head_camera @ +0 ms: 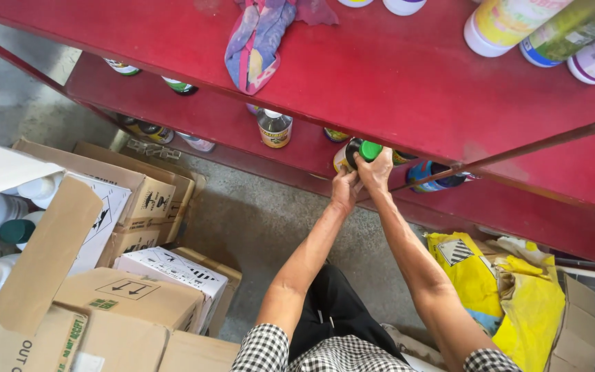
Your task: Organizing various chemical bottles on shelves and packing them into cardboard boxes.
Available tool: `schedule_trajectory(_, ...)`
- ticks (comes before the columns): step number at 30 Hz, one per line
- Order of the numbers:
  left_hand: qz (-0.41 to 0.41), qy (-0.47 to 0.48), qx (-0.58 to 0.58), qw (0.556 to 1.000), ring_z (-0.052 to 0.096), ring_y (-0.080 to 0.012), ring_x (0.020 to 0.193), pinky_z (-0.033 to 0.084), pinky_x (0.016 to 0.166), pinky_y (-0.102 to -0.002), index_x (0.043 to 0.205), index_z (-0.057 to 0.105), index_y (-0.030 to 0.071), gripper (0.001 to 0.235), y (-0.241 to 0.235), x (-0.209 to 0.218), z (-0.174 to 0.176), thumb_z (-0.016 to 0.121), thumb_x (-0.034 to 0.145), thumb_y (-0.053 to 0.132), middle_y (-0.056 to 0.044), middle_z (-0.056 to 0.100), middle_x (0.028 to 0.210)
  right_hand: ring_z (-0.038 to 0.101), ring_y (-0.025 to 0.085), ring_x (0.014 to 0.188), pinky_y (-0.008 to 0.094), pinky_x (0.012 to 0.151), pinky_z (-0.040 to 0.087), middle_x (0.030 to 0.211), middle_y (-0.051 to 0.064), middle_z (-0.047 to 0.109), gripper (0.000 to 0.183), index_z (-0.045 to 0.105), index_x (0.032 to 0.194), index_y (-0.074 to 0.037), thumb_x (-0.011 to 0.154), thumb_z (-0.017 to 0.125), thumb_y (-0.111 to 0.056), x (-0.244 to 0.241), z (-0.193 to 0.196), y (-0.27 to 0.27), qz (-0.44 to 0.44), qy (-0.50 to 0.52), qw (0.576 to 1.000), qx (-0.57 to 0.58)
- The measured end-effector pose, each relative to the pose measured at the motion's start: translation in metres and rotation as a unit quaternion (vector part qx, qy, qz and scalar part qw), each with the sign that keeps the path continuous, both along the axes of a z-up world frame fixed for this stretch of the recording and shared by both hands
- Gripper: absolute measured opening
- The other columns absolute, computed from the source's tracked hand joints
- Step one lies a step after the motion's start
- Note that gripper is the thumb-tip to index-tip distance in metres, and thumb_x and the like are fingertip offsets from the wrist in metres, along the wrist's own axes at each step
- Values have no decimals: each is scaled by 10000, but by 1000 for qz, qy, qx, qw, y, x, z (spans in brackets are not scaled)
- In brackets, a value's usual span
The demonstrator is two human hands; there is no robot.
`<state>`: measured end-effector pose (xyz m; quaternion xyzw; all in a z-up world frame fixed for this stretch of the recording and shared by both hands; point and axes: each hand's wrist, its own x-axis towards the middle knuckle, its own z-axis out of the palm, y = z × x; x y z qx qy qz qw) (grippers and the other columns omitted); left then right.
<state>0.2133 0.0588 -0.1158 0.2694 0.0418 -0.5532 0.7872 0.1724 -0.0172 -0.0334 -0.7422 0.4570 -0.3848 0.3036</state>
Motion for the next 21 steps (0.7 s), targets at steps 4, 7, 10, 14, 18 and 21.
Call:
schedule_trajectory(4, 3, -31, -35, 999, 505, -268, 1361, 416, 1158, -456, 1564, 356, 73, 569, -5, 11, 7, 489, 1010, 76, -117, 525, 1438, 653, 404, 1122, 471, 1020, 501, 1180, 219, 680, 584, 616, 1256, -6, 779, 893, -198, 4, -47, -38, 33, 53, 998, -2)
schedule_trajectory(7, -91, -96, 86, 988, 426, -248, 1444, 253, 1196, -456, 1598, 239, 163, 616, 22, 19, 65, 442, 1017, 187, -100, 469, 1535, 603, 439, 1190, 492, 1064, 458, 1235, 249, 664, 583, 620, 1282, -12, 822, 898, -238, 1, -73, -44, 52, 121, 991, -40)
schedule_trajectory(10, -102, -149, 163, 970, 276, -229, 1498, 187, 1216, -489, 1621, 250, 183, 649, 57, 20, 33, 417, 1007, 314, -42, 310, 1648, 509, 487, 1267, 519, 1100, 397, 1326, 330, 555, 766, 482, 1367, 74, 778, 880, -212, -6, -67, -1, 39, 73, 993, -84)
schedule_trajectory(14, -10, -357, 185, 915, 172, -322, 1604, 138, 1291, -444, 1594, 325, 80, 660, 107, -15, -28, 381, 1087, 498, -178, 246, 1711, 423, 491, 1384, 527, 1177, 359, 1478, 353, 427, 834, 318, 1499, 109, 861, 764, -193, -33, -66, 95, 66, 96, 993, -22)
schedule_trajectory(18, -37, -458, 342, 820, 94, -385, 1574, 105, 1275, -458, 1635, 285, 99, 734, 181, -38, 11, 352, 1057, 546, -245, 159, 1686, 333, 457, 1477, 569, 1153, 300, 1593, 286, 358, 703, 314, 1540, 12, 974, 648, -236, -51, -18, 190, 222, 206, 953, -18)
schedule_trajectory(21, -3, -441, 339, 831, 43, -368, 1575, 78, 1266, -452, 1639, 217, 91, 767, 228, -44, 71, 340, 1043, 557, -241, 101, 1698, 270, 458, 1496, 625, 1100, 236, 1631, 260, 319, 649, 317, 1551, -19, 1003, 592, -232, -49, 48, 229, 292, 243, 924, 30)
